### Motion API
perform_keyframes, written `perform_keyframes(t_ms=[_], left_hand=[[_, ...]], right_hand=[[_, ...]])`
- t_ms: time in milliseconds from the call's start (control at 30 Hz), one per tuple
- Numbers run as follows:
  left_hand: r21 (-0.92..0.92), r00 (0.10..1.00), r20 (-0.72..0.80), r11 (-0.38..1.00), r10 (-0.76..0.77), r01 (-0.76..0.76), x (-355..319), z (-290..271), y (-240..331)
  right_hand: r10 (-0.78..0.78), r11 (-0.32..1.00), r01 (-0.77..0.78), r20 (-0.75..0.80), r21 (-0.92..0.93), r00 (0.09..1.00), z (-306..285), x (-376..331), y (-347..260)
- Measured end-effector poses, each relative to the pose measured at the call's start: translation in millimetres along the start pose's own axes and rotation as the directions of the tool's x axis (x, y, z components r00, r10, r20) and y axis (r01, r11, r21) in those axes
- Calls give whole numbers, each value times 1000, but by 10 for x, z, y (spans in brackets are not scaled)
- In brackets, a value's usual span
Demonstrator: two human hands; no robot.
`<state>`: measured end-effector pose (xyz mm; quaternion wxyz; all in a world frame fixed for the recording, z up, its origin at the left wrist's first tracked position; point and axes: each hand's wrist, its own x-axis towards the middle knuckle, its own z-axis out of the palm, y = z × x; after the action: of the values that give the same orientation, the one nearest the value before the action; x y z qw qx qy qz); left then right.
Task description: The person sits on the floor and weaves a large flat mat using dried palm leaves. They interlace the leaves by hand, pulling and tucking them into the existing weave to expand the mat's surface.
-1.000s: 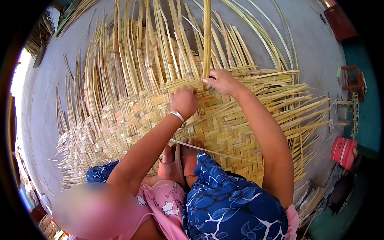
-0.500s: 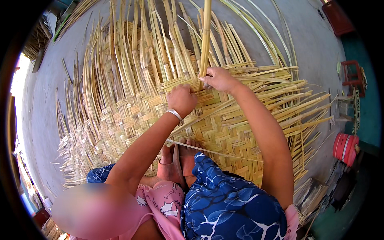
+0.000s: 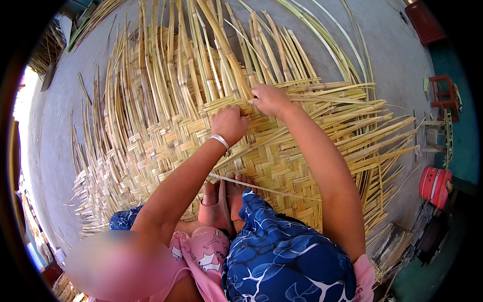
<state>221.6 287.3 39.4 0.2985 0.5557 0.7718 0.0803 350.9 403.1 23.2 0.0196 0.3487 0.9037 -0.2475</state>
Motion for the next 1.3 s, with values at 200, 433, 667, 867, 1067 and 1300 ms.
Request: perform_keyframes(t_ms=[200,433,667,867,1067,1300], left_hand=[[-309,994,8,946,108,-100,306,-69,-153],[-612,965,-3,763,261,-208,1000,-341,-68],[-487,937,148,848,316,-210,1401,-193,-179],[-332,863,310,896,399,-295,1413,-308,189],[115,687,474,735,551,-668,1501,-312,392],[36,775,408,840,482,-542,1429,-270,521]], right_hand=[[63,993,-56,-64,104,996,55,-147,-75],[270,788,-201,-34,582,962,116,-129,73],[312,830,-208,-122,517,942,90,-183,-106],[411,609,-292,21,738,911,145,-247,-16],[508,313,-278,88,908,857,66,-347,-276],[557,384,-248,-9,889,830,67,-406,-315]])
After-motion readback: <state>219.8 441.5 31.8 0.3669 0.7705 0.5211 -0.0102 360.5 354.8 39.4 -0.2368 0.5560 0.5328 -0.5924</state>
